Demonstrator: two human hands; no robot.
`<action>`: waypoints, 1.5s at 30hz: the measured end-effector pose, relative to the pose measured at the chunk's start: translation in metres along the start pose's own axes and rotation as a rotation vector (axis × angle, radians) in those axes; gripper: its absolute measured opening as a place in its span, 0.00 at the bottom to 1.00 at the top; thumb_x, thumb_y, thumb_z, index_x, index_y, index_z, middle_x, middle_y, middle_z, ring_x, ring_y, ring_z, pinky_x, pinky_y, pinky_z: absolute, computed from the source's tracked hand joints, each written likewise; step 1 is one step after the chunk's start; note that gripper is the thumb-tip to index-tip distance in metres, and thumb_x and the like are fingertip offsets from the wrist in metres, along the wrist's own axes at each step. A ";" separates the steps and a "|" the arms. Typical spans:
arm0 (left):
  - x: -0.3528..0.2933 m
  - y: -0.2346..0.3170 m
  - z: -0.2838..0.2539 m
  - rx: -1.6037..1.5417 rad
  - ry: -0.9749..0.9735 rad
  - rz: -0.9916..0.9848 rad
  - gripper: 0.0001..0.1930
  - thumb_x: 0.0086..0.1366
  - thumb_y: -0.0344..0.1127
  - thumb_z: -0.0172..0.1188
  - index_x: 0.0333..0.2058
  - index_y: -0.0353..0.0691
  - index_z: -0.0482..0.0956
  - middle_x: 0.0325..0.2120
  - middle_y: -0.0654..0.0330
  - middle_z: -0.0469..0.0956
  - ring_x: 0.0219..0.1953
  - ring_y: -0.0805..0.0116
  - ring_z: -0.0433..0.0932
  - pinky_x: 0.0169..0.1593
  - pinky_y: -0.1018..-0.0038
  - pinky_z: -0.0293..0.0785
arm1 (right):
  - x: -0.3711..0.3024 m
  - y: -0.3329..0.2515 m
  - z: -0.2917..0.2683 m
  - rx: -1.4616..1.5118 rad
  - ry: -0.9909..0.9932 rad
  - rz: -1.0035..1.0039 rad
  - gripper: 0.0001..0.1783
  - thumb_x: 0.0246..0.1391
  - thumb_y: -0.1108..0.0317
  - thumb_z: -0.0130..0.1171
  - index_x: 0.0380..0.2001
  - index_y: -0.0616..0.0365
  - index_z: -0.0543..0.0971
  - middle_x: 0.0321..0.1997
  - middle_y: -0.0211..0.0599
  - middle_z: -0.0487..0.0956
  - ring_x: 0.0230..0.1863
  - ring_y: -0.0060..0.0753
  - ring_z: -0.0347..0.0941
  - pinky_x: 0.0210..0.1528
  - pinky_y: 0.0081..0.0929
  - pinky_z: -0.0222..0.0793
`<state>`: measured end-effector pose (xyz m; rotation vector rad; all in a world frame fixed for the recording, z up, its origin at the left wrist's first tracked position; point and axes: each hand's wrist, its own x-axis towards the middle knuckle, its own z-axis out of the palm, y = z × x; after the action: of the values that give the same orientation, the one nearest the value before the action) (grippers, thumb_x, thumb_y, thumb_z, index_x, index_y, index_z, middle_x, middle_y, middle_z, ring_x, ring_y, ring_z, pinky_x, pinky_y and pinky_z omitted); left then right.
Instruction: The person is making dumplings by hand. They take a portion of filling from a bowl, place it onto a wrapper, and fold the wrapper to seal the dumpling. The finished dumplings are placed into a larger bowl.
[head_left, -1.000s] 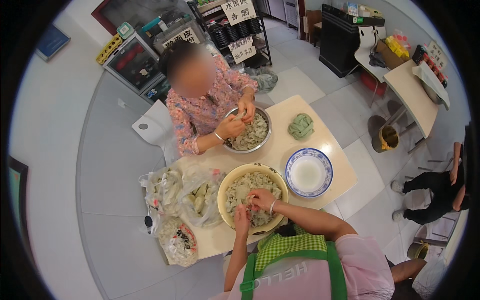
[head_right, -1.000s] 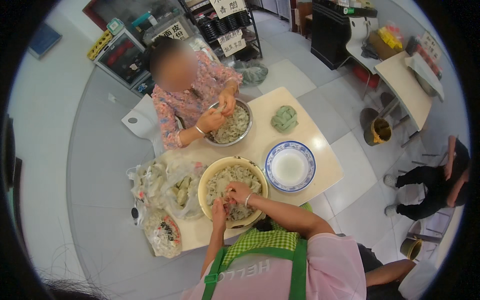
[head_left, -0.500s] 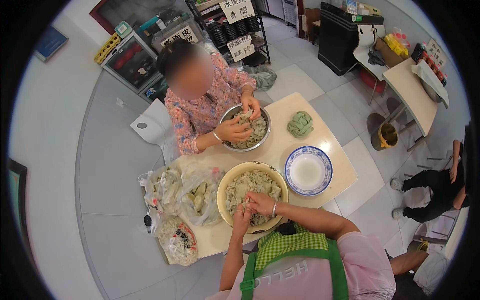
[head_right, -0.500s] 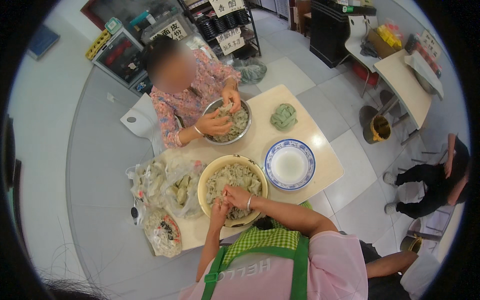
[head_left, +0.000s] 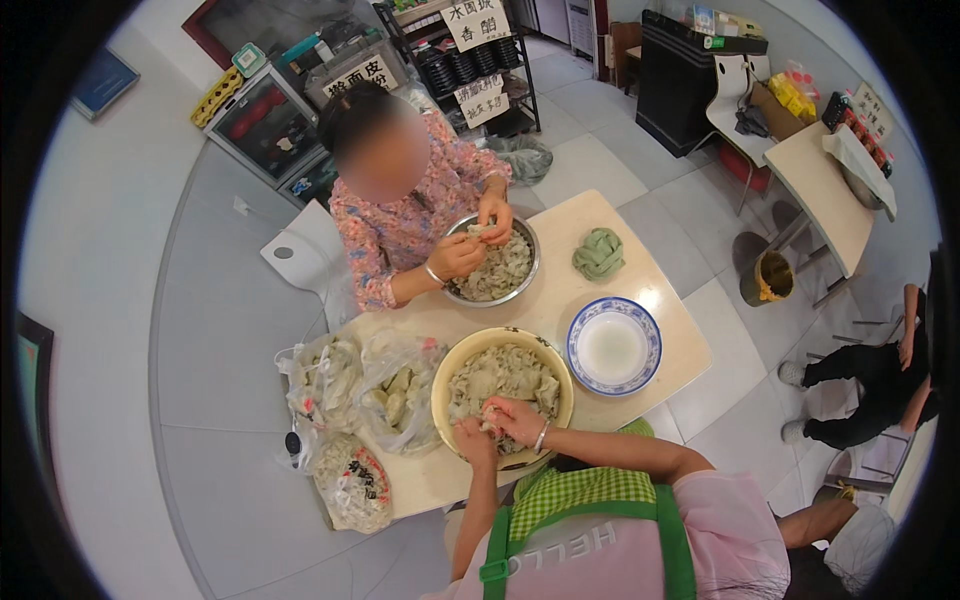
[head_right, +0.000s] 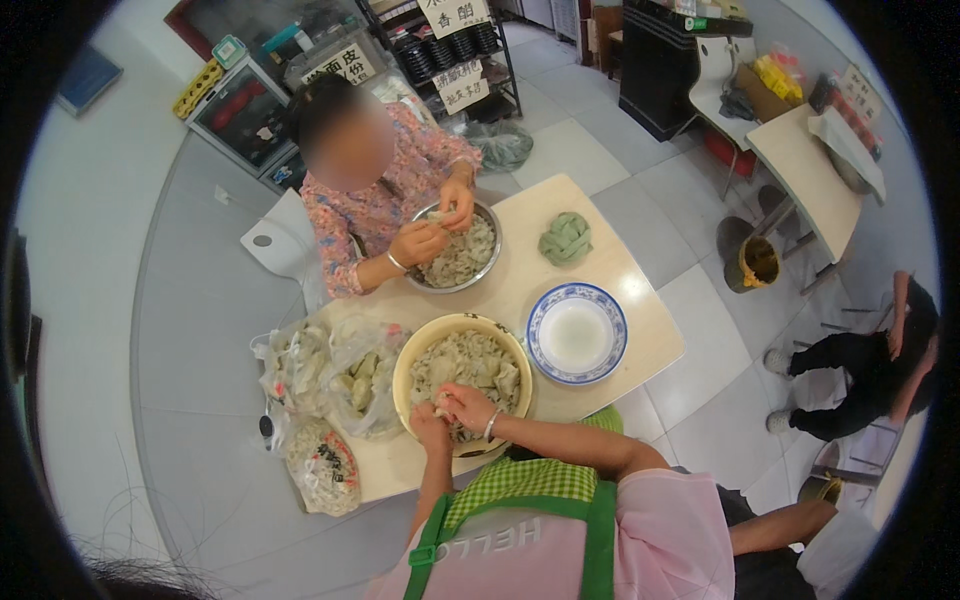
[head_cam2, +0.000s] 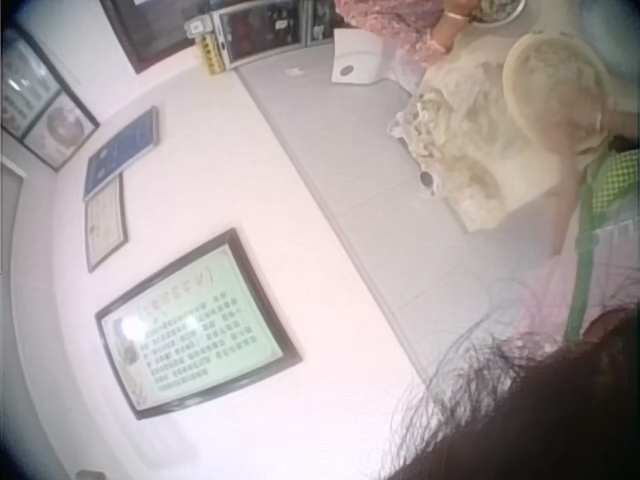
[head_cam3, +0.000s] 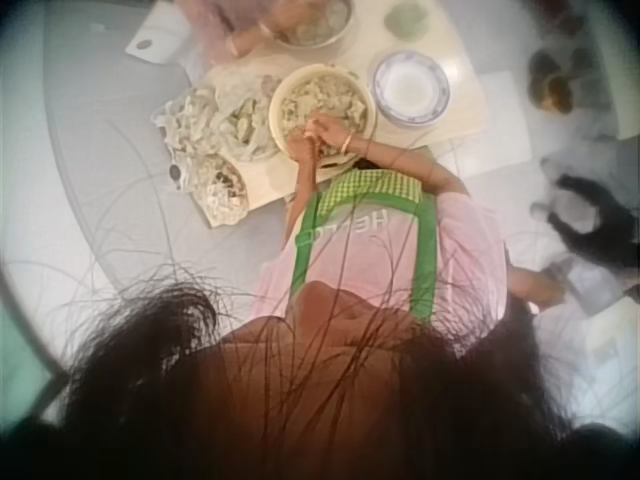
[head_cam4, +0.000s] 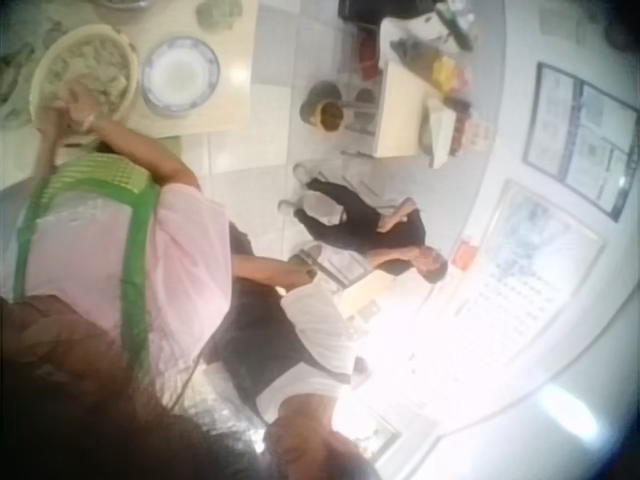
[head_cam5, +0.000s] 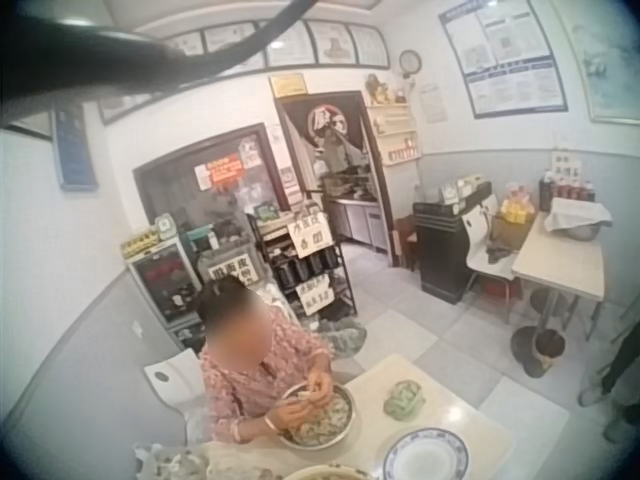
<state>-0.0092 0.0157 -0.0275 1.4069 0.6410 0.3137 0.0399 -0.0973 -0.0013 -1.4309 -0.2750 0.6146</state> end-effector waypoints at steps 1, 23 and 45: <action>0.000 0.009 -0.006 -0.138 -0.034 -0.151 0.11 0.59 0.37 0.42 0.23 0.36 0.65 0.14 0.62 0.63 0.14 0.73 0.60 0.18 0.77 0.57 | -0.001 -0.003 0.002 0.066 0.040 0.005 0.05 0.51 0.71 0.45 0.33 0.57 0.69 0.22 0.34 0.71 0.22 0.17 0.65 0.27 0.18 0.63; 0.033 0.048 0.002 0.914 -0.387 0.524 0.27 0.46 0.23 0.51 0.49 0.37 0.63 0.47 0.48 0.65 0.47 0.51 0.65 0.52 0.65 0.59 | 0.031 -0.024 -0.043 -0.810 0.016 -0.161 0.14 0.37 0.77 0.48 0.31 0.50 0.75 0.31 0.41 0.73 0.37 0.41 0.69 0.39 0.35 0.65; 0.019 0.032 0.009 0.252 -0.084 -0.049 0.13 0.61 0.39 0.46 0.41 0.36 0.64 0.32 0.56 0.71 0.30 0.72 0.68 0.33 0.74 0.64 | 0.027 -0.022 -0.027 -0.730 0.043 -0.284 0.17 0.42 0.69 0.54 0.40 0.53 0.73 0.30 0.41 0.75 0.32 0.41 0.71 0.34 0.33 0.66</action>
<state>0.0163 0.0240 -0.0004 1.6332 0.6614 0.1362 0.0810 -0.1055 0.0119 -2.0487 -0.7051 0.2478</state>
